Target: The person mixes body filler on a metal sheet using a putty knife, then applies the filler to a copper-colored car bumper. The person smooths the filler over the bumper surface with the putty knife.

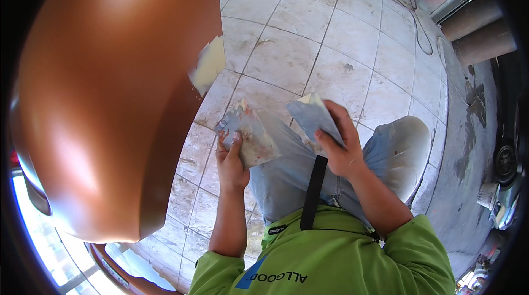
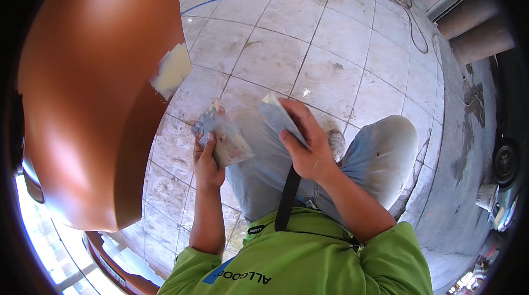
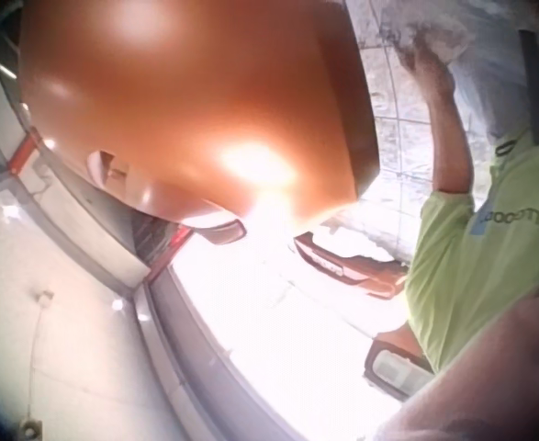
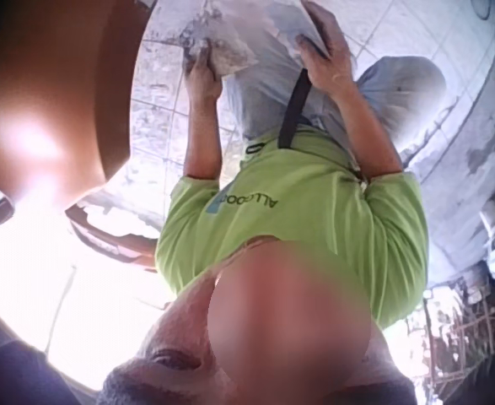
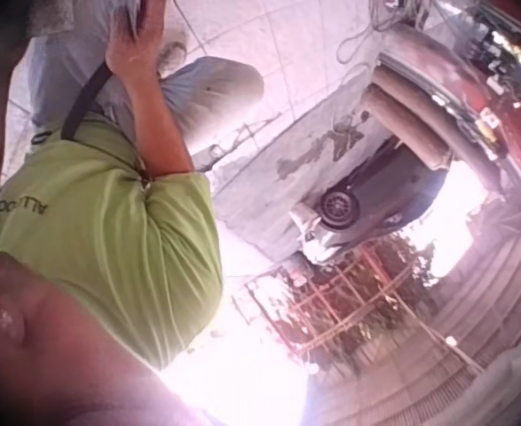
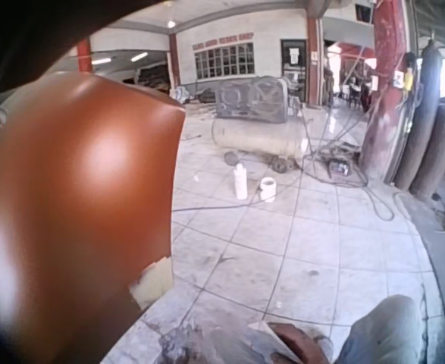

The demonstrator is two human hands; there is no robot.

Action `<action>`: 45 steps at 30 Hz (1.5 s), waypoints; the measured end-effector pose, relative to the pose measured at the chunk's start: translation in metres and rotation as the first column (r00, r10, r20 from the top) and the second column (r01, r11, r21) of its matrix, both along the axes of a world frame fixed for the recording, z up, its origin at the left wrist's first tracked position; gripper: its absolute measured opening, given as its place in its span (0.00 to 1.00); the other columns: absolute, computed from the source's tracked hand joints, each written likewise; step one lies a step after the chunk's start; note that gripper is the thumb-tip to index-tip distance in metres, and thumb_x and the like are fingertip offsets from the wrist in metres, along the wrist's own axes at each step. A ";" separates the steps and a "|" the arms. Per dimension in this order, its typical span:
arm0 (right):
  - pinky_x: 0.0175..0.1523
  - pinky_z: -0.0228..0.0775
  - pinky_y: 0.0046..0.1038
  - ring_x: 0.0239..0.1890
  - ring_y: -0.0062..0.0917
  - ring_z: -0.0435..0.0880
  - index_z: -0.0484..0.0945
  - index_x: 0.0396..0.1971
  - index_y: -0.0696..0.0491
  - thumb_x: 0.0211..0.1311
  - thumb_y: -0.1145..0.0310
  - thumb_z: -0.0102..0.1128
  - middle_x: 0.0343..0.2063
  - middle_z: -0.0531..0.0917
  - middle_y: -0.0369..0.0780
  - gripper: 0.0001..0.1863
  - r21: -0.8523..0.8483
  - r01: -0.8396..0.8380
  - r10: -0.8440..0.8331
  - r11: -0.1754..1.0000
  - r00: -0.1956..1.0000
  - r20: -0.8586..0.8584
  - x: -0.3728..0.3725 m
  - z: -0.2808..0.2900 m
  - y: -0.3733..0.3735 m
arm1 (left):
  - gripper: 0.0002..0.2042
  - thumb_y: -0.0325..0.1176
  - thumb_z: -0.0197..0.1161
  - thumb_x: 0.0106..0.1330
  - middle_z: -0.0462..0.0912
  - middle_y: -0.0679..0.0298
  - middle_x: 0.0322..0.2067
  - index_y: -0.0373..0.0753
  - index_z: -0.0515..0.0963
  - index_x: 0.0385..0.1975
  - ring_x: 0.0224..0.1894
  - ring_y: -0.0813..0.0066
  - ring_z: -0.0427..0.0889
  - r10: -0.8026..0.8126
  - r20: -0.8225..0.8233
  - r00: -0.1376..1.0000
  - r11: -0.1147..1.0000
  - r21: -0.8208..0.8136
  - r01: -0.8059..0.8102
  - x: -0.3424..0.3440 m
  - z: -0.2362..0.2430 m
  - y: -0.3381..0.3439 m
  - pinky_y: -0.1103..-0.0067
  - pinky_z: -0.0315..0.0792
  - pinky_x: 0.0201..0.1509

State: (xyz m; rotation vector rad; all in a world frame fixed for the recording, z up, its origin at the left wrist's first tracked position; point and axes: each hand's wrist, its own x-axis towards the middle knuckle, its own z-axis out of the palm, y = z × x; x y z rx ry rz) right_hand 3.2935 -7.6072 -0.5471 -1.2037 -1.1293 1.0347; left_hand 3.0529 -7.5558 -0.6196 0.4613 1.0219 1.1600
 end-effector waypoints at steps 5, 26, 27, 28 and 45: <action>0.70 0.70 0.42 0.69 0.46 0.73 0.71 0.65 0.50 0.53 0.90 0.58 0.63 0.72 0.51 0.36 0.328 -0.254 0.143 0.910 0.935 0.326 -0.002 -0.008 -0.004 | 0.19 0.27 0.60 0.77 0.82 0.60 0.56 0.37 0.70 0.65 0.55 0.71 0.82 0.072 -0.146 0.987 0.961 0.276 -0.030 0.058 0.039 0.000 0.72 0.77 0.60; 0.70 0.68 0.38 0.64 0.35 0.78 0.83 0.58 0.46 0.46 0.88 0.58 0.59 0.82 0.39 0.36 0.164 -0.117 0.052 0.980 0.935 0.352 0.002 0.002 0.062 | 0.15 0.21 0.62 0.57 0.87 0.58 0.27 0.31 0.86 0.44 0.29 0.76 0.84 0.162 -0.919 0.359 0.749 0.352 0.562 -0.046 0.081 0.001 0.78 0.77 0.35; 0.69 0.69 0.37 0.64 0.36 0.79 0.83 0.59 0.47 0.46 0.89 0.58 0.59 0.82 0.39 0.36 0.246 -0.090 0.002 0.965 0.943 0.334 -0.013 0.014 0.074 | 0.18 0.29 0.55 0.59 0.86 0.59 0.26 0.30 0.85 0.45 0.25 0.77 0.79 0.128 -0.880 0.457 0.794 0.367 0.484 -0.060 0.067 0.010 0.80 0.71 0.32; 0.68 0.69 0.38 0.63 0.37 0.79 0.83 0.58 0.46 0.44 0.88 0.60 0.59 0.82 0.39 0.37 0.403 -0.119 -0.080 0.907 0.893 0.444 -0.026 0.017 0.089 | 0.22 0.32 0.53 0.59 0.87 0.56 0.31 0.28 0.84 0.49 0.24 0.77 0.77 0.136 -0.858 0.495 0.798 0.391 0.459 -0.069 0.061 0.019 0.81 0.69 0.30; 0.66 0.65 0.44 0.61 0.34 0.79 0.85 0.55 0.37 0.48 0.74 0.70 0.57 0.81 0.31 0.30 0.790 -0.002 -0.459 0.612 0.813 0.358 -0.094 -0.006 0.142 | 0.21 0.22 0.47 0.61 0.84 0.57 0.35 0.24 0.77 0.54 0.28 0.82 0.67 0.134 -0.835 0.533 0.648 0.481 0.590 -0.060 0.092 0.062 0.84 0.63 0.35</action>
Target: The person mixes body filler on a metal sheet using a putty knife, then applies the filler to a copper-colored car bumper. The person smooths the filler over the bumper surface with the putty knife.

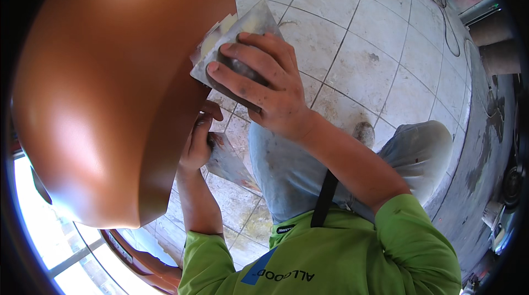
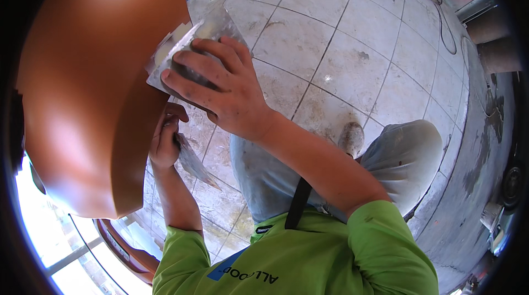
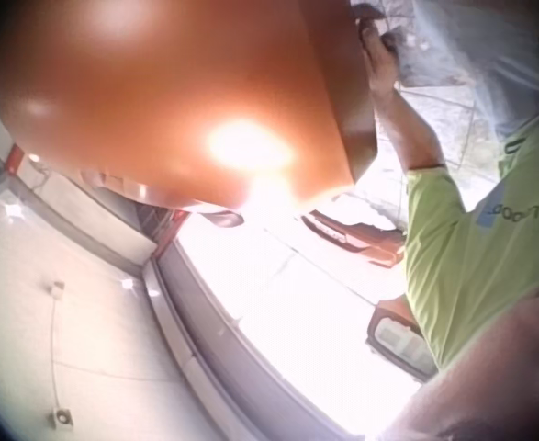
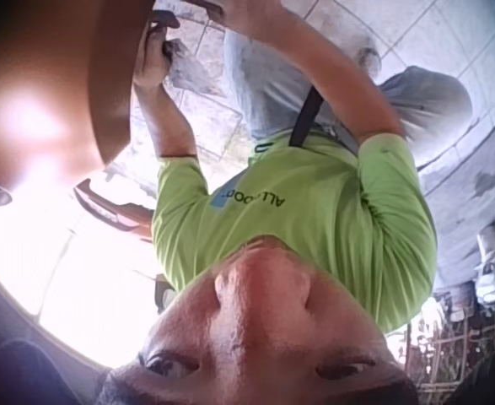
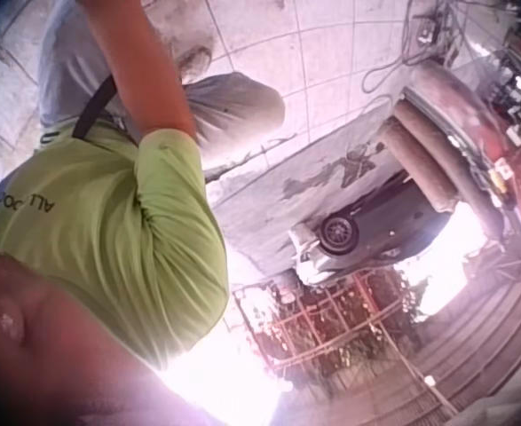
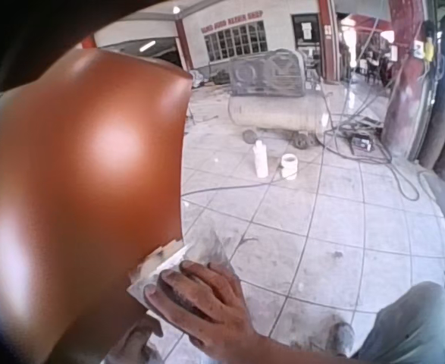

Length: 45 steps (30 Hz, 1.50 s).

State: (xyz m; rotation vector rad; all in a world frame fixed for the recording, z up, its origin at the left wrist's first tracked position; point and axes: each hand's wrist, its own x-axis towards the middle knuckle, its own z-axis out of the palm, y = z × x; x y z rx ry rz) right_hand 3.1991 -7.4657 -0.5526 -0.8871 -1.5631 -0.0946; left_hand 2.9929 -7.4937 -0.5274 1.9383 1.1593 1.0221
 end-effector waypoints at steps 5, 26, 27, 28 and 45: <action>0.69 0.64 0.44 0.61 0.35 0.80 0.85 0.55 0.38 0.54 0.75 0.67 0.58 0.82 0.31 0.27 -0.100 -0.030 0.037 0.995 0.997 0.070 0.004 -0.047 -0.012 | 0.15 0.19 0.49 0.60 0.84 0.55 0.32 0.24 0.78 0.45 0.27 0.77 0.72 -0.093 -0.191 0.977 0.979 0.163 0.125 -0.008 0.012 0.015 0.81 0.65 0.34; 0.67 0.66 0.45 0.57 0.35 0.80 0.87 0.52 0.38 0.55 0.67 0.69 0.55 0.81 0.33 0.22 -0.009 0.066 -0.066 0.998 0.990 -0.127 -0.005 -0.044 -0.016 | 0.09 0.19 0.50 0.57 0.83 0.53 0.26 0.26 0.77 0.33 0.22 0.74 0.70 0.004 0.026 1.000 0.992 0.130 -0.008 0.015 0.009 0.007 0.79 0.66 0.30; 0.66 0.66 0.45 0.57 0.35 0.79 0.87 0.52 0.37 0.55 0.67 0.69 0.54 0.81 0.33 0.22 0.005 0.067 -0.066 0.998 0.991 -0.119 -0.006 -0.037 -0.012 | 0.09 0.20 0.50 0.57 0.83 0.53 0.26 0.26 0.77 0.33 0.22 0.74 0.70 0.016 0.060 0.998 0.994 0.107 -0.023 0.018 0.009 0.007 0.79 0.66 0.31; 0.66 0.66 0.45 0.57 0.35 0.79 0.87 0.53 0.37 0.55 0.67 0.69 0.54 0.81 0.33 0.23 0.018 0.068 -0.066 0.998 0.992 -0.112 -0.008 -0.033 -0.009 | 0.09 0.20 0.50 0.57 0.83 0.54 0.26 0.26 0.77 0.34 0.23 0.74 0.71 0.003 0.057 0.998 0.993 0.117 -0.009 0.019 0.009 0.007 0.78 0.67 0.32; 0.65 0.67 0.44 0.57 0.35 0.79 0.87 0.51 0.35 0.50 0.71 0.73 0.53 0.81 0.34 0.25 -0.052 0.056 -0.058 0.997 0.998 -0.027 -0.005 -0.053 -0.017 | 0.15 0.19 0.53 0.63 0.83 0.57 0.37 0.29 0.79 0.49 0.38 0.70 0.79 -0.084 -0.322 0.943 0.983 0.131 0.132 -0.004 0.028 0.027 0.75 0.72 0.45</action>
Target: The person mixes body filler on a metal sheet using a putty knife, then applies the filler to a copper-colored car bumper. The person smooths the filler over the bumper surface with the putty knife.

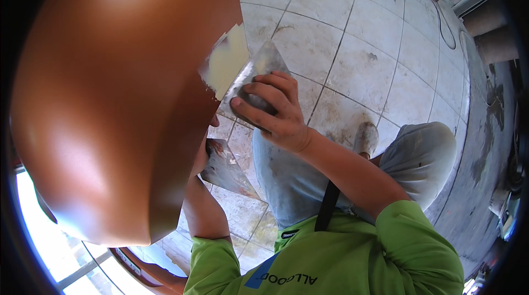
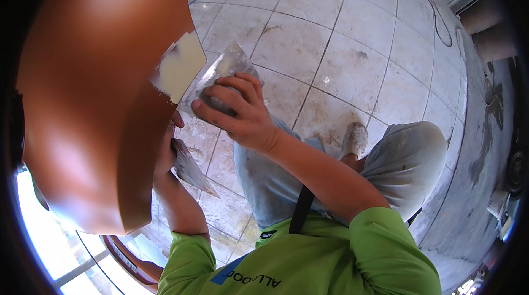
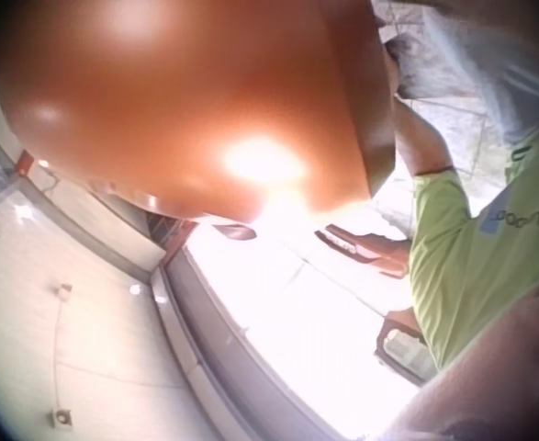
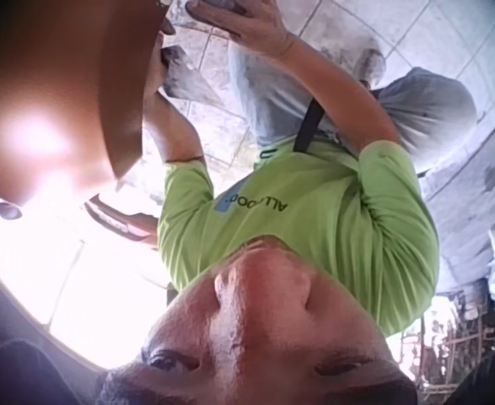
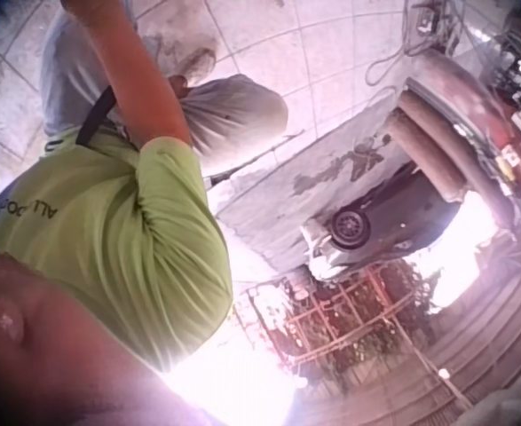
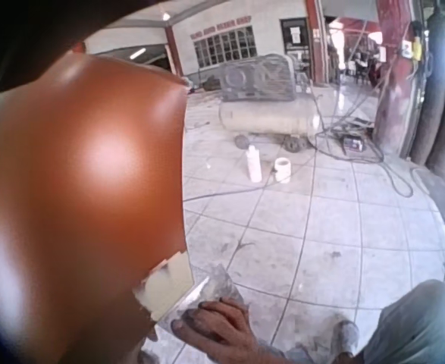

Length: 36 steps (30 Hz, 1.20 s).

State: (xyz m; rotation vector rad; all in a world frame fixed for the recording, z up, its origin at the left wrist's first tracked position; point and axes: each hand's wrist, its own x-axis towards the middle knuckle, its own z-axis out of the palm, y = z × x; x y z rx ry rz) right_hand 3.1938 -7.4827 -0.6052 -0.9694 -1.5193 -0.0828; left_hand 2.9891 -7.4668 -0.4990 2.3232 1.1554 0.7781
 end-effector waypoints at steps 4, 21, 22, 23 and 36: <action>0.64 0.68 0.45 0.59 0.38 0.78 0.87 0.50 0.36 0.42 0.75 0.75 0.56 0.80 0.36 0.30 -0.044 0.023 -0.025 0.999 0.999 -0.044 0.023 0.021 -0.002 | 0.16 0.20 0.53 0.65 0.84 0.57 0.39 0.30 0.79 0.51 0.39 0.70 0.80 0.020 0.015 1.000 0.998 0.053 -0.021 0.005 0.002 -0.002 0.76 0.72 0.46; 0.62 0.74 0.42 0.60 0.44 0.80 0.88 0.54 0.38 0.34 0.80 0.75 0.58 0.80 0.40 0.38 0.006 -0.071 0.071 0.997 0.995 0.074 0.026 0.074 0.025 | 0.15 0.27 0.55 0.71 0.87 0.57 0.47 0.34 0.81 0.54 0.50 0.62 0.82 0.141 -0.188 0.972 0.990 0.052 -0.134 0.017 0.015 -0.010 0.70 0.71 0.59; 0.63 0.74 0.42 0.61 0.44 0.80 0.88 0.54 0.38 0.35 0.79 0.76 0.59 0.80 0.40 0.37 0.009 -0.064 0.063 0.998 0.996 0.064 0.023 0.069 0.023 | 0.15 0.28 0.56 0.71 0.87 0.56 0.48 0.35 0.81 0.54 0.51 0.60 0.82 0.173 -0.247 0.953 0.983 0.102 -0.153 0.015 0.015 -0.012 0.69 0.72 0.59; 0.63 0.73 0.43 0.61 0.44 0.79 0.87 0.54 0.37 0.37 0.77 0.75 0.58 0.80 0.39 0.36 0.003 -0.059 0.059 0.998 0.997 0.053 0.020 0.064 0.021 | 0.15 0.29 0.56 0.72 0.87 0.55 0.48 0.35 0.81 0.55 0.52 0.57 0.83 0.207 -0.303 0.930 0.974 0.153 -0.168 0.013 0.013 -0.013 0.68 0.72 0.60; 0.68 0.67 0.52 0.64 0.41 0.78 0.85 0.55 0.31 0.46 0.76 0.71 0.57 0.80 0.37 0.33 -0.141 -0.029 0.042 0.990 0.995 0.090 0.027 0.016 -0.009 | 0.09 0.24 0.57 0.68 0.87 0.66 0.39 0.39 0.82 0.44 0.47 0.66 0.82 0.158 -0.203 0.966 0.979 0.161 -0.126 0.013 0.020 -0.012 0.73 0.72 0.57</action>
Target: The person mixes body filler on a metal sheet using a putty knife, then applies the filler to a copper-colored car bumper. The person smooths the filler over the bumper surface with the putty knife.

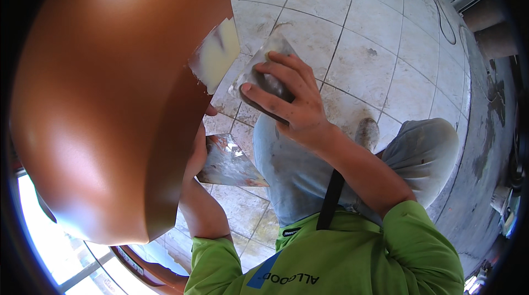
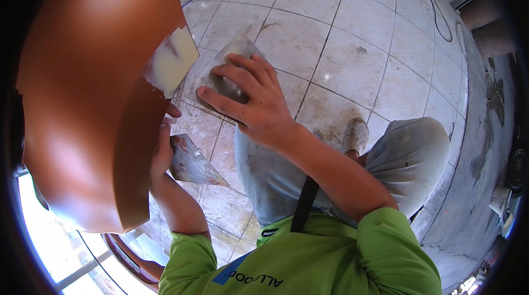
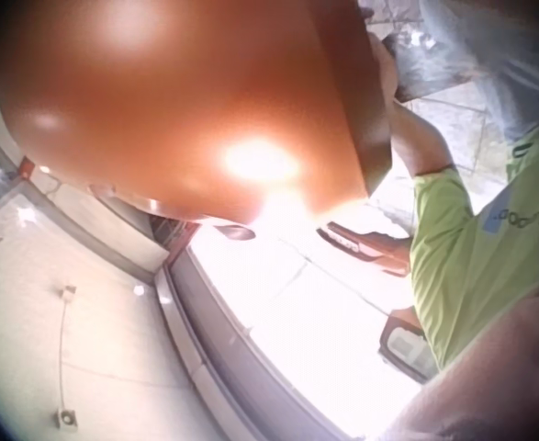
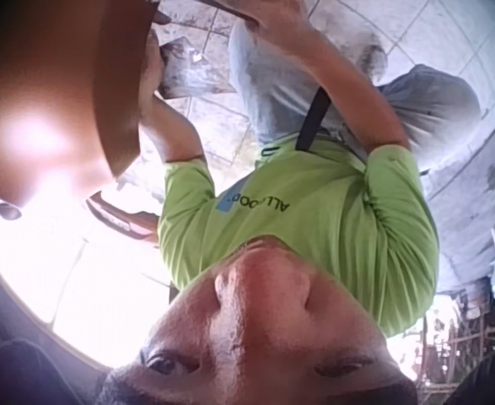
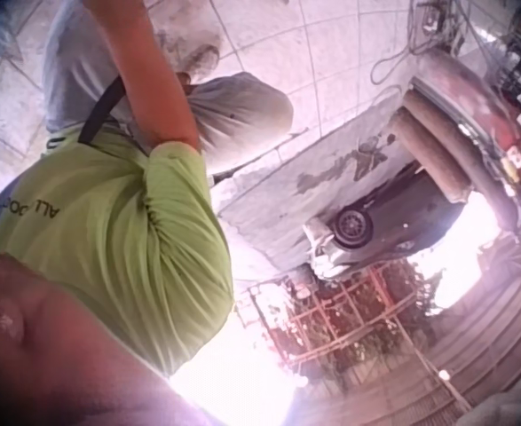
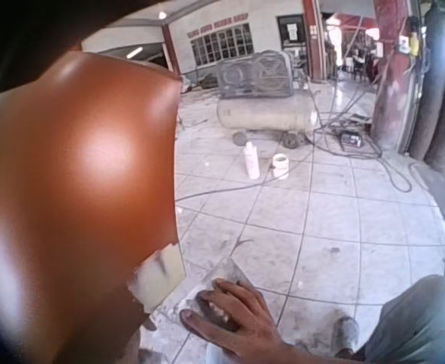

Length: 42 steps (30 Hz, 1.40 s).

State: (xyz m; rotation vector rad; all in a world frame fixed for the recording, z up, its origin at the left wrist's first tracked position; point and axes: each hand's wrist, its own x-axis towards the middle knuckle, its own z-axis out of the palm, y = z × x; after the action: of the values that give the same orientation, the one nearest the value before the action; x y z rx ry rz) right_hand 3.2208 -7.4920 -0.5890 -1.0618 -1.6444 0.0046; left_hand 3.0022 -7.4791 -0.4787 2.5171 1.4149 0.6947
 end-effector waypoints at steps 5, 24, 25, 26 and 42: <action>0.66 0.69 0.52 0.62 0.40 0.78 0.85 0.54 0.31 0.45 0.77 0.71 0.56 0.80 0.36 0.33 0.114 0.016 -0.012 0.993 0.999 -0.038 0.007 0.042 0.021 | 0.10 0.22 0.59 0.66 0.86 0.65 0.38 0.38 0.82 0.45 0.44 0.68 0.81 0.012 -0.079 0.997 0.999 0.035 -0.009 0.001 -0.003 0.001 0.73 0.73 0.53; 0.65 0.71 0.50 0.62 0.43 0.78 0.85 0.54 0.32 0.53 0.70 0.69 0.58 0.78 0.38 0.27 0.137 0.021 -0.007 0.990 0.995 -0.100 -0.024 0.018 0.028 | 0.17 0.16 0.51 0.65 0.81 0.60 0.36 0.31 0.76 0.53 0.37 0.76 0.79 -0.057 0.167 0.984 0.963 -0.249 0.098 -0.007 -0.011 -0.002 0.80 0.73 0.43; 0.65 0.71 0.50 0.62 0.43 0.78 0.85 0.54 0.32 0.54 0.70 0.68 0.58 0.79 0.38 0.26 0.124 0.005 0.007 0.992 0.996 -0.094 -0.025 0.010 0.024 | 0.17 0.16 0.51 0.65 0.81 0.60 0.36 0.31 0.76 0.52 0.37 0.76 0.79 -0.033 0.156 0.987 0.959 -0.272 0.075 -0.008 -0.009 -0.001 0.81 0.73 0.43; 0.65 0.71 0.49 0.62 0.43 0.78 0.85 0.54 0.32 0.54 0.70 0.67 0.58 0.79 0.38 0.26 0.111 -0.010 0.020 0.994 0.996 -0.087 -0.026 0.002 0.021 | 0.17 0.16 0.51 0.65 0.81 0.60 0.35 0.31 0.76 0.52 0.37 0.76 0.79 -0.011 0.144 0.990 0.954 -0.295 0.053 -0.009 -0.007 0.000 0.81 0.73 0.43; 0.61 0.77 0.41 0.59 0.46 0.78 0.82 0.56 0.39 0.46 0.81 0.73 0.59 0.76 0.44 0.34 0.207 0.014 0.022 0.978 0.985 -0.170 -0.009 0.027 0.055 | 0.18 0.10 0.52 0.60 0.81 0.61 0.31 0.29 0.77 0.49 0.29 0.81 0.77 -0.150 0.242 0.959 0.967 -0.165 0.193 -0.004 -0.009 0.000 0.85 0.68 0.30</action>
State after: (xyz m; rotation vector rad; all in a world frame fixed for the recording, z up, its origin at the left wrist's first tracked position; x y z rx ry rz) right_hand 3.2115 -7.4366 -0.5616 -0.8739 -1.4571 -0.0698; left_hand 2.9978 -7.4793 -0.4874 2.2967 1.1122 0.7506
